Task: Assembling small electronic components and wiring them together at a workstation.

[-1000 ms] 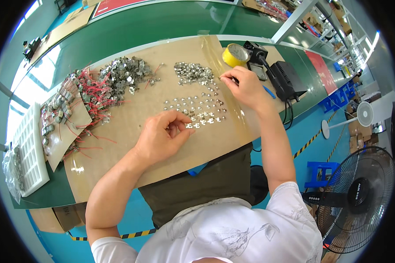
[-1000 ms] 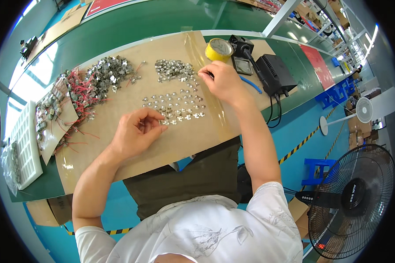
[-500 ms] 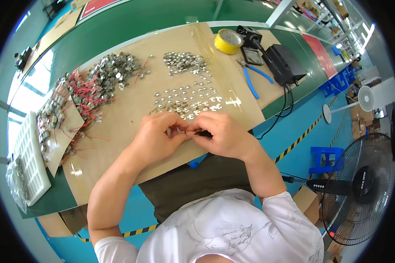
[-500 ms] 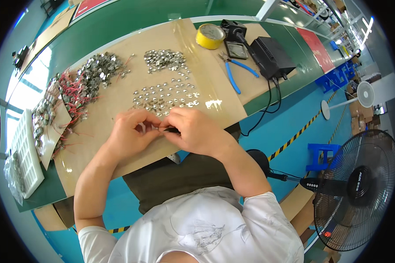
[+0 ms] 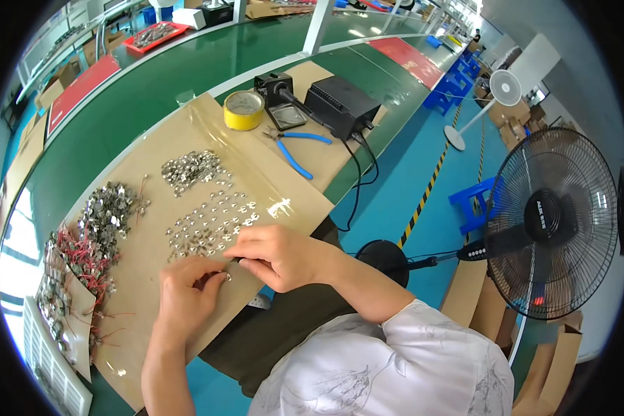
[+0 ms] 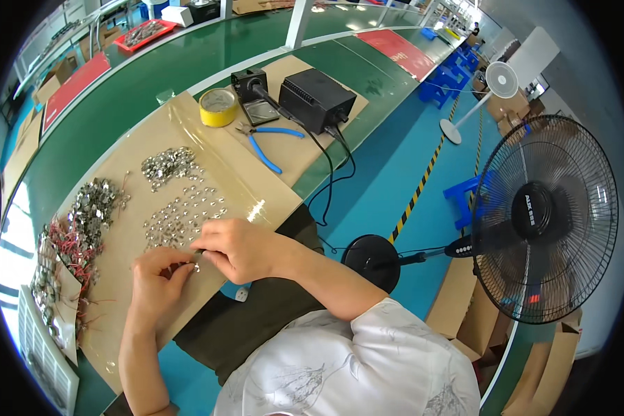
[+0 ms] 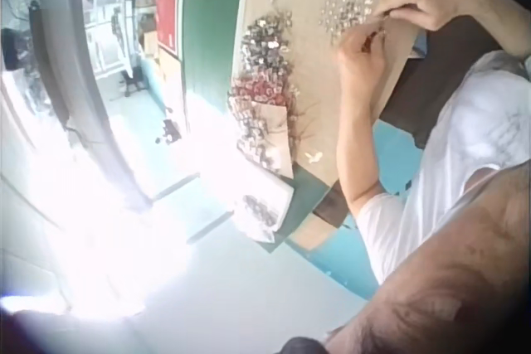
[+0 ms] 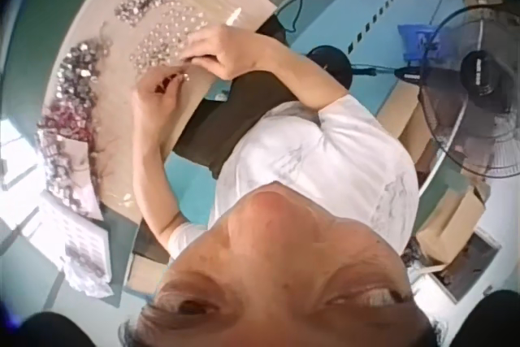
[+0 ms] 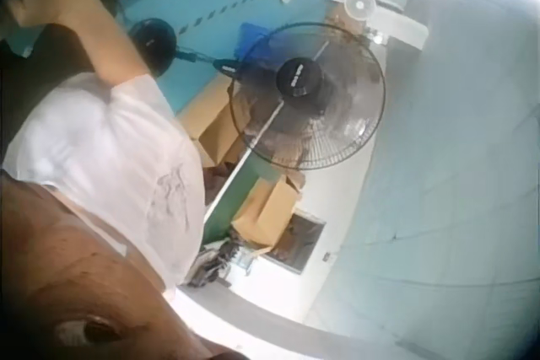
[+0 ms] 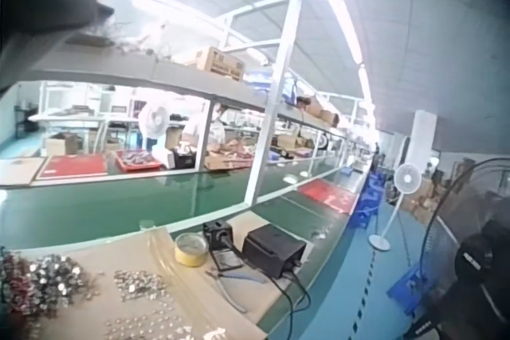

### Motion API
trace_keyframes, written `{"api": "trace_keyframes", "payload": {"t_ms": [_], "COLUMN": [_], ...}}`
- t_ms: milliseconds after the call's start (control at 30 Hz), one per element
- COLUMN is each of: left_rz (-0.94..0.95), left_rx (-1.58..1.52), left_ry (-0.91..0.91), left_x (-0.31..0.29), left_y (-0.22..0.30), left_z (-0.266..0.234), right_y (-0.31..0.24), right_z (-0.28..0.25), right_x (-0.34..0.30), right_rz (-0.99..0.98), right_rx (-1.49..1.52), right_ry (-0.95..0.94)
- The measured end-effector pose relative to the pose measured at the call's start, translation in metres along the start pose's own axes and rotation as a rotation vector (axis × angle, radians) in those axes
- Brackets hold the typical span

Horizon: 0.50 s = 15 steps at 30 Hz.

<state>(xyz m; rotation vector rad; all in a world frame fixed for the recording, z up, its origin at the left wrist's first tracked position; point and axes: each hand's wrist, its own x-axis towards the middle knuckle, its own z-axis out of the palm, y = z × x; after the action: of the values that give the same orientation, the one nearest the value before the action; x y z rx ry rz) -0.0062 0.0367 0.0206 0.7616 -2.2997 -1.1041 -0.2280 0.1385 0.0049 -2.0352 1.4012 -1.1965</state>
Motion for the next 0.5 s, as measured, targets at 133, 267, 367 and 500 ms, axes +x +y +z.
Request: {"api": "trace_keyframes", "payload": {"t_ms": [133, 267, 367, 500], "left_rz": [0.03, 0.058, 0.067, 0.084], "left_rx": [-0.016, 0.025, 0.051, 0.054], "left_ry": [0.007, 0.046, 0.035, 0.027], "left_x": [0.0034, 0.0041, 0.0038, 0.0032], "left_y": [-0.0044, -0.0072, -0.0089, -0.0098], "left_z": [0.005, 0.0046, 0.0051, 0.0041], "right_y": [0.0027, 0.0039, -0.0005, -0.0019], "right_z": [-0.0036, -0.006, -0.0082, -0.0033], "right_x": [-0.0043, -0.0047, -0.0056, -0.0057], "right_rz": [-0.04, -0.1, -0.093, -0.079], "right_rx": [-0.094, -0.136, -0.15, -0.178], "right_ry": [-0.01, -0.016, -0.024, -0.014]}}
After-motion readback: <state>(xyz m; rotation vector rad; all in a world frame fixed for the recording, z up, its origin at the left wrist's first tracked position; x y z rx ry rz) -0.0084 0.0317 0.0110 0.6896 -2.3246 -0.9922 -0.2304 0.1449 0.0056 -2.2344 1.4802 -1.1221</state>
